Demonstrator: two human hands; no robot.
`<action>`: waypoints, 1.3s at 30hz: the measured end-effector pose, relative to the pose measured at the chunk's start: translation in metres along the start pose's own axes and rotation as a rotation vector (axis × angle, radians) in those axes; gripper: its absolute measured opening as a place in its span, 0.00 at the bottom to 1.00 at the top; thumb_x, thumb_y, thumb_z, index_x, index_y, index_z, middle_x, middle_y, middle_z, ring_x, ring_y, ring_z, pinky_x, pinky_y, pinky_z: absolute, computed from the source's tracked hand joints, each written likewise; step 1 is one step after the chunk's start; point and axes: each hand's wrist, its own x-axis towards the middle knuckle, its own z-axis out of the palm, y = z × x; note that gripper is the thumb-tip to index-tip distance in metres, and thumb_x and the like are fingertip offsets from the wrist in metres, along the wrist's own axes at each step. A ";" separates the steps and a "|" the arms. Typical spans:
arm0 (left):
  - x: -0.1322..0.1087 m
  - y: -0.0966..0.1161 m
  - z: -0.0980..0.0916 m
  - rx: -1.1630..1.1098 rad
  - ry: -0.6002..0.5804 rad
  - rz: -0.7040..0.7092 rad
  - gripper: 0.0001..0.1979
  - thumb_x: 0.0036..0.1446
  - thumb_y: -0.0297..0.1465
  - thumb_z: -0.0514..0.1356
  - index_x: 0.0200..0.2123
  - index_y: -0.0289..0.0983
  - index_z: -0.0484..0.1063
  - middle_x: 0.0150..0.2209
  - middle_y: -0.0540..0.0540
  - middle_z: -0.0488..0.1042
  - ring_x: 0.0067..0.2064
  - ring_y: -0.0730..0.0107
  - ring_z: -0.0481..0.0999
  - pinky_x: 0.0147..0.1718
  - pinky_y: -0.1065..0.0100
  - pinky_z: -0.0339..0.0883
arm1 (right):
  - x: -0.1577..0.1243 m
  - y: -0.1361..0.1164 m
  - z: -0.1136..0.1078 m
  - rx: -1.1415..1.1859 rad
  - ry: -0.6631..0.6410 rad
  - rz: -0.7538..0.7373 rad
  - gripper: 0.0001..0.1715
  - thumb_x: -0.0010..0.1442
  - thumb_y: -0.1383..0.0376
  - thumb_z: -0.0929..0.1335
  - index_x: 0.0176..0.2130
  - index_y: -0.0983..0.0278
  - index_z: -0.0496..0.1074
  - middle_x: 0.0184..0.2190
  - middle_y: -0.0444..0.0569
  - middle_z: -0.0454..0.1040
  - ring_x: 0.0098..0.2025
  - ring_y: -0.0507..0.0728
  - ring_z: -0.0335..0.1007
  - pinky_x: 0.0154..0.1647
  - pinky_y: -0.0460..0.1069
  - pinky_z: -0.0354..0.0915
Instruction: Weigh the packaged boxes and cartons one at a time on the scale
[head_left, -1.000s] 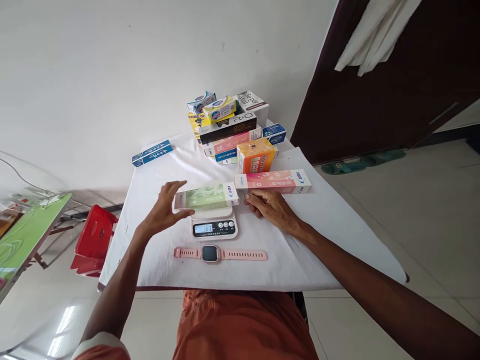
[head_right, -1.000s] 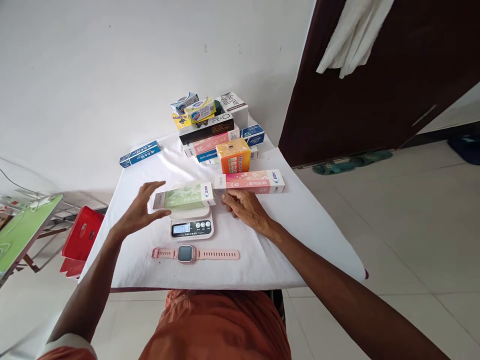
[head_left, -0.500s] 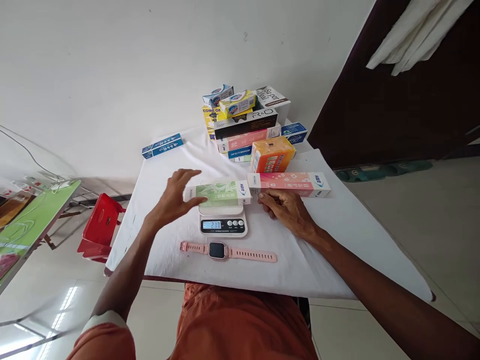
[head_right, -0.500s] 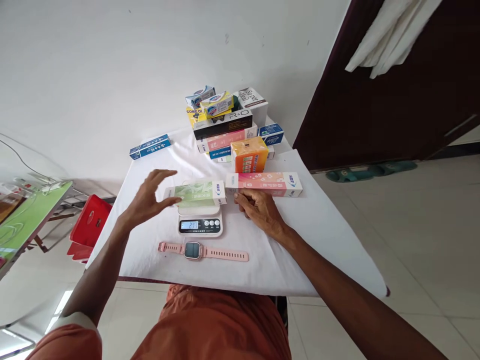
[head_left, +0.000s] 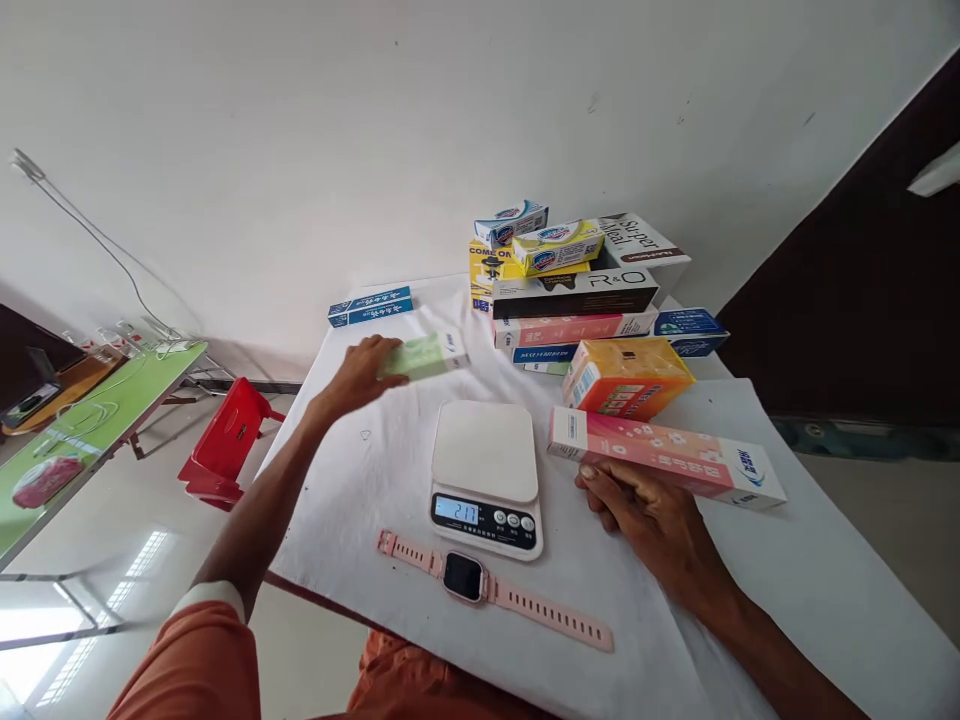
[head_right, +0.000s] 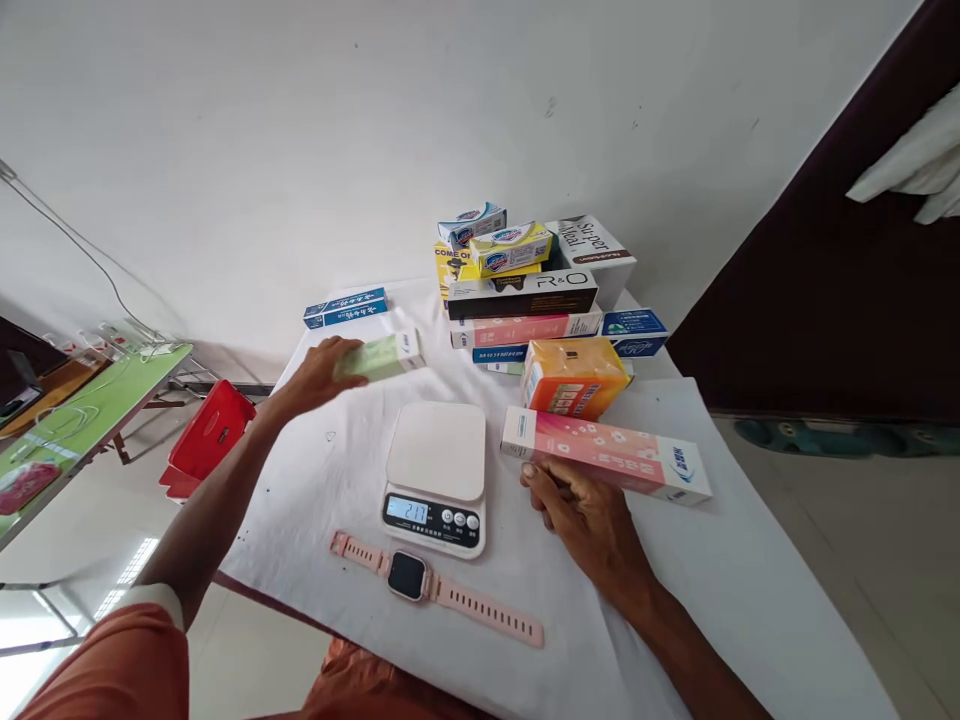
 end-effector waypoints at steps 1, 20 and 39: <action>0.016 -0.018 0.000 0.045 -0.006 -0.070 0.27 0.65 0.38 0.65 0.64 0.41 0.66 0.60 0.37 0.73 0.64 0.47 0.70 0.62 0.49 0.62 | 0.000 0.000 0.000 -0.002 -0.003 0.003 0.31 0.66 0.38 0.66 0.29 0.59 0.71 0.23 0.46 0.70 0.24 0.55 0.65 0.25 0.50 0.63; 0.116 -0.027 0.004 0.040 0.253 -0.011 0.22 0.69 0.41 0.58 0.63 0.41 0.68 0.60 0.33 0.70 0.63 0.43 0.70 0.62 0.45 0.65 | 0.005 -0.002 -0.001 0.073 -0.036 0.027 0.29 0.68 0.42 0.64 0.26 0.59 0.62 0.23 0.42 0.65 0.24 0.52 0.58 0.26 0.49 0.56; 0.138 0.139 0.004 0.116 0.139 0.280 0.20 0.69 0.48 0.60 0.54 0.39 0.69 0.56 0.34 0.68 0.57 0.44 0.67 0.55 0.48 0.65 | 0.008 0.000 0.003 0.010 0.017 -0.193 0.24 0.69 0.51 0.63 0.25 0.59 0.57 0.21 0.41 0.62 0.25 0.51 0.58 0.28 0.49 0.55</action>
